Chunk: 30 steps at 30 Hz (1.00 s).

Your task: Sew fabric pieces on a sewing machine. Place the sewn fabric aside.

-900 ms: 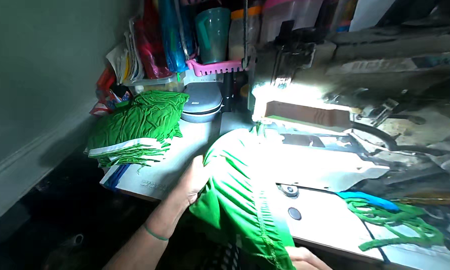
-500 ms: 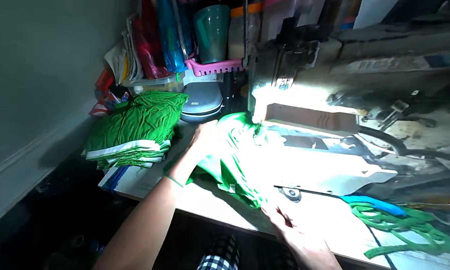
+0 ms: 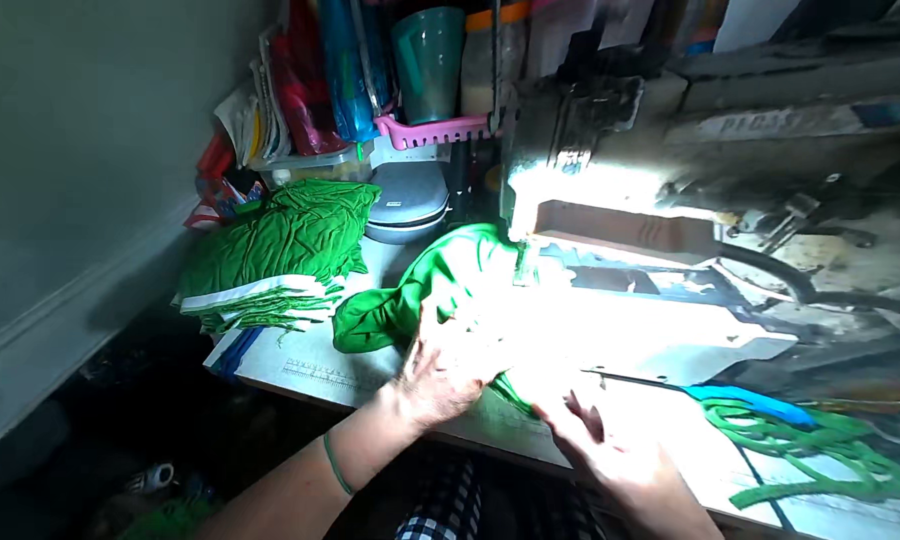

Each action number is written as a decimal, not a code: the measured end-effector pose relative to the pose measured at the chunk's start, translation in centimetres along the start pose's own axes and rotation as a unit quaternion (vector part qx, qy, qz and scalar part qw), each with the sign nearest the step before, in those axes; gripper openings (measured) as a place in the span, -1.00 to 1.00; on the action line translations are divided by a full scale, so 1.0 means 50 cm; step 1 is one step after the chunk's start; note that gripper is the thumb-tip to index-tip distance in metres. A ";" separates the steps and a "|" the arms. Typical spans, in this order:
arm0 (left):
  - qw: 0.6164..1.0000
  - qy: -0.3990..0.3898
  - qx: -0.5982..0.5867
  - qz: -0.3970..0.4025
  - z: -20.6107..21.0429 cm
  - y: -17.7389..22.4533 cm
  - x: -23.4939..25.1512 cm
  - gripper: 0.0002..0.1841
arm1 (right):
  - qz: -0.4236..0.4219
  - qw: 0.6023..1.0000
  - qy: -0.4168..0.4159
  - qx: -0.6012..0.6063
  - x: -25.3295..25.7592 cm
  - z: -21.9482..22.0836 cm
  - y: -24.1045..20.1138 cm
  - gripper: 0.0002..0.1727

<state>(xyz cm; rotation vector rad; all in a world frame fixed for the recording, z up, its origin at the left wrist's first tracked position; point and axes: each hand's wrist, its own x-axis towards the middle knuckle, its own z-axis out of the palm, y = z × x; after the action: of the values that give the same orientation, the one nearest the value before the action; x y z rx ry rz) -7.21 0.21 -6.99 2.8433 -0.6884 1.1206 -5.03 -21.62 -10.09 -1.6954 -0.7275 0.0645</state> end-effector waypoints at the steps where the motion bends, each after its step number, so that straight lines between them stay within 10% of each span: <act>1: 1.000 0.001 0.020 0.004 -0.011 -0.007 0.000 -0.82 | -0.007 1.000 -0.011 0.010 -0.020 -0.005 -0.006 -0.79; 14: 0.969 -0.121 0.174 -0.126 -0.071 -0.096 0.066 -0.70 | 0.056 0.998 0.026 0.006 0.019 0.010 0.026 -0.80; 24: 0.951 -0.204 0.081 -0.217 -0.060 -0.118 0.064 -0.58 | 0.077 0.994 0.001 -0.083 0.088 0.017 0.043 -0.62; 30: 0.929 -0.326 0.008 -0.174 -0.102 -0.107 0.115 -0.32 | 0.013 0.986 0.166 0.005 -0.006 0.062 0.023 -0.73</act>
<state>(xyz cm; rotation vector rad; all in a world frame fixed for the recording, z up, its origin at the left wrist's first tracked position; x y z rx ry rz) -4.64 3.61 1.32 3.1613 -0.1409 0.1182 -6.08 -19.17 -12.07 -1.6528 -0.4537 -0.1928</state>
